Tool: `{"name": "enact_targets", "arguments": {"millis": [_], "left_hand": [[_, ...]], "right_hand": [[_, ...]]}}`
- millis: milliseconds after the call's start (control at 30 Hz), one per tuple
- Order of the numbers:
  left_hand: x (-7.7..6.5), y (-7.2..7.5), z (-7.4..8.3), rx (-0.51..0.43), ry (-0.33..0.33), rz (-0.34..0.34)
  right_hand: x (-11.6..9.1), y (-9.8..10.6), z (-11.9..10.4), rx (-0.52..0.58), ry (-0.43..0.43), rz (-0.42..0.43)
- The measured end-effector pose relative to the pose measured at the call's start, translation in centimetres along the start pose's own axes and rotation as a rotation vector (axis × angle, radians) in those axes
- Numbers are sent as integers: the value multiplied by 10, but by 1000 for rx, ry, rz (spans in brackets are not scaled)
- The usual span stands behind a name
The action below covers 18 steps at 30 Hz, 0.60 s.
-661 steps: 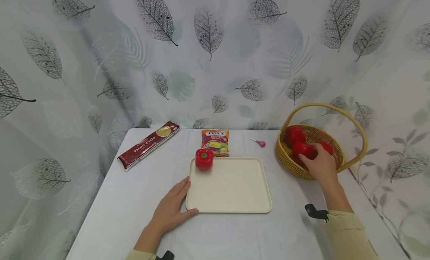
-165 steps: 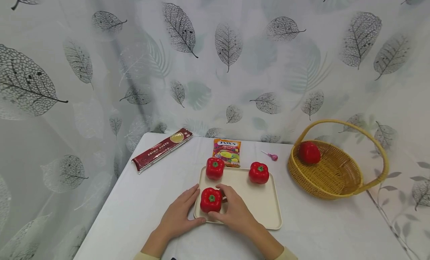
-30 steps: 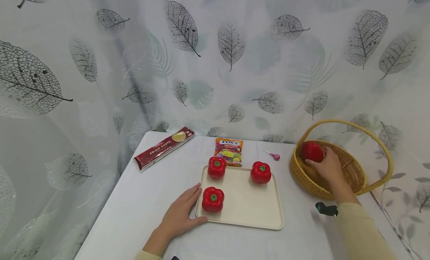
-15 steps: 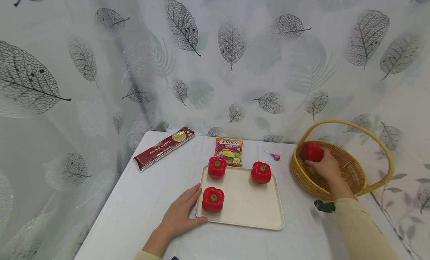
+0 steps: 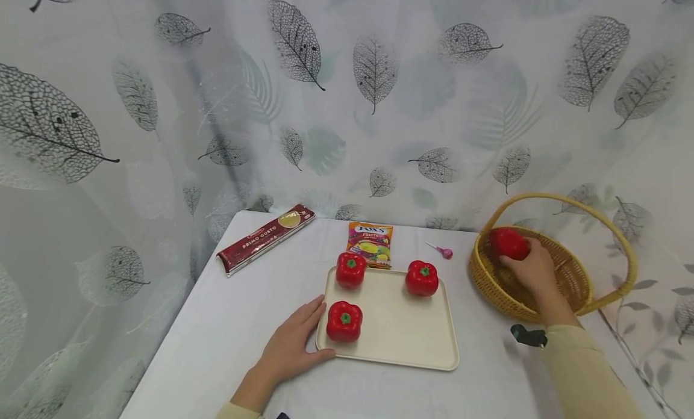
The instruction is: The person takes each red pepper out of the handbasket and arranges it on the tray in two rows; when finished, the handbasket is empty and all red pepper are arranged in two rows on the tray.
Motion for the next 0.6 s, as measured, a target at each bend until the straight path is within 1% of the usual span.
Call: {"name": "enact_targets", "arguments": {"millis": [100,400,600], "left_hand": [[0,-1,1,1,-1,4],[0,-1,1,5,4,9],[0,-1,1,2,7,1]], "right_hand": [[-3,3,-1,9,-3,24],[-14,12,-6,51,-65,57],[-18,16,-10,66,-40,92]]}}
Point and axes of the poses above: each hand's wrist, its own x-axis towards the middle knuckle, its own y-axis out of the back of the hand, z = x × y, the point moved 2 cm from there along x, towards the middle knuckle, and after that the axes turned 2 degrees about -y, right-handed, at the moved point
